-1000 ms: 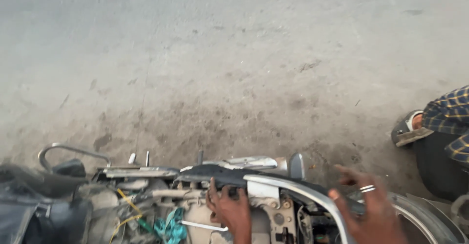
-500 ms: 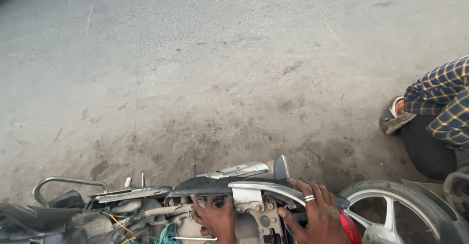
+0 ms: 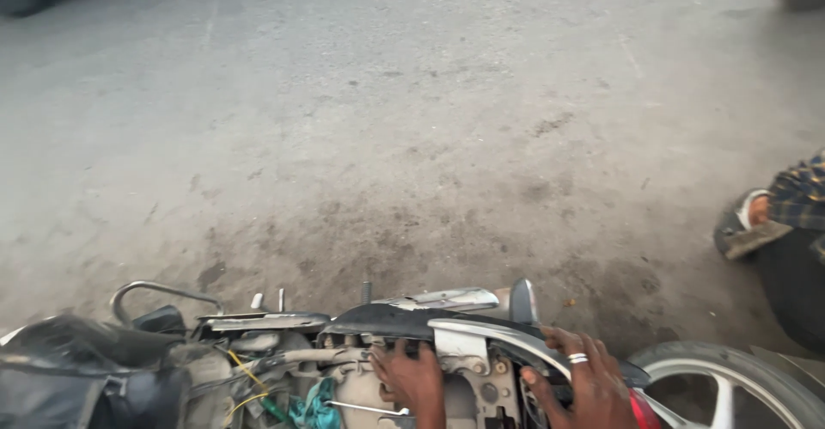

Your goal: Replacing or repairing a side panel or seat component on a motorcycle.

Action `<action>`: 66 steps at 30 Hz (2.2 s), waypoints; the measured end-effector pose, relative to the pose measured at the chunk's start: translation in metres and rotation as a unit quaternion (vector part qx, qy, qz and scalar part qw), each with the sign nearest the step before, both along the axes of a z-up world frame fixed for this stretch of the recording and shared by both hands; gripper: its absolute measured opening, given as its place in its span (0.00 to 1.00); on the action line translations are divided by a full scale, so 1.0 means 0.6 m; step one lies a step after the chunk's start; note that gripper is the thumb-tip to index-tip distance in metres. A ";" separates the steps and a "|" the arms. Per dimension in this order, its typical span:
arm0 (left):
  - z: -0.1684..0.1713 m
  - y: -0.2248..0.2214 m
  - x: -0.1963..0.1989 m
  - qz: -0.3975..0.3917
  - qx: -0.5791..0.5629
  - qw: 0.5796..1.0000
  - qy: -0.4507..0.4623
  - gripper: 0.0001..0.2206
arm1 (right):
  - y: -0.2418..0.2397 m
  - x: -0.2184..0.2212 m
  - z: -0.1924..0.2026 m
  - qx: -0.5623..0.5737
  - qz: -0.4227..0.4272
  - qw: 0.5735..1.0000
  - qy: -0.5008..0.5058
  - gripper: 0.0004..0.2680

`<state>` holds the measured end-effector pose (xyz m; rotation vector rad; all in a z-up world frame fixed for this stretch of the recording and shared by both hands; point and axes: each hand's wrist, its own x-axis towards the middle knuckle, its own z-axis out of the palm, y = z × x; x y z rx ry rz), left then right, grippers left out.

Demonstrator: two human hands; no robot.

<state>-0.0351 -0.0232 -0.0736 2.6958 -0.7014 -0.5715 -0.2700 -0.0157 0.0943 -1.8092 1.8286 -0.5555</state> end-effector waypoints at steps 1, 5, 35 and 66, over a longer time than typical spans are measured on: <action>-0.011 -0.002 -0.005 -0.009 -0.004 1.000 -0.014 0.24 | -0.002 -0.003 -0.006 0.034 -0.006 0.999 0.018 0.23; 0.009 -0.003 -0.014 -0.018 -0.011 1.000 -0.023 0.24 | -0.005 -0.004 -0.019 0.031 -0.001 0.999 0.029 0.24; 0.072 -0.007 -0.048 0.019 -0.005 1.000 0.016 0.23 | 0.003 0.000 0.026 -0.063 0.002 0.997 -0.055 0.19; 0.071 0.005 -0.046 -0.020 -0.059 0.998 -0.019 0.23 | 0.018 -0.005 0.081 -0.028 0.050 0.991 -0.123 0.20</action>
